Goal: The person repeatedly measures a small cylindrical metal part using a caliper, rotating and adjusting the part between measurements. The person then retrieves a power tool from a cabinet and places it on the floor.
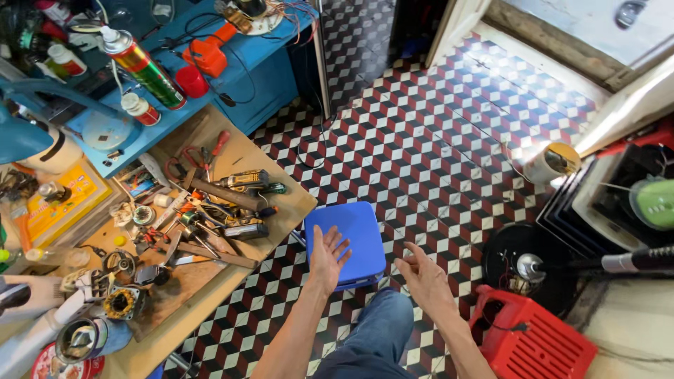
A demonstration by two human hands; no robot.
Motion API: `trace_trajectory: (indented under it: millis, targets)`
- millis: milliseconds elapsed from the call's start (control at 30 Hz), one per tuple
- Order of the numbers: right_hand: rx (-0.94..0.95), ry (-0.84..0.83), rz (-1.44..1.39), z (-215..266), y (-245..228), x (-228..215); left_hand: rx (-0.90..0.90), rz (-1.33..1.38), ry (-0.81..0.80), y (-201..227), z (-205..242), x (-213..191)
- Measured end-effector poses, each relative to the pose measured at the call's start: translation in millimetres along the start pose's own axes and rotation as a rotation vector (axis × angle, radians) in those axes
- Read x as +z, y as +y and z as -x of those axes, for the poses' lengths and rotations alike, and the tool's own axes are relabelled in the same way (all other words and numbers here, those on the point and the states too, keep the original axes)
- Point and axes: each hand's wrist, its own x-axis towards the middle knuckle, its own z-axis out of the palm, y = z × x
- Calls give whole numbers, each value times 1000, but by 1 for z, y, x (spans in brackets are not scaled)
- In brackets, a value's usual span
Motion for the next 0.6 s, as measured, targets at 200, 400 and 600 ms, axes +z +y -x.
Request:
trace_trajectory:
  millis: [200, 400, 600]
  targets:
    - [-73, -208, 63, -69, -49, -30, 86, 160, 226, -15, -79, 6]
    - [-171, -424, 273, -205, -101, -65, 193, 394, 438, -10, -196, 36]
    - [-272, -592, 409, -333, -155, -81, 314, 381, 464, 45, -230, 97]
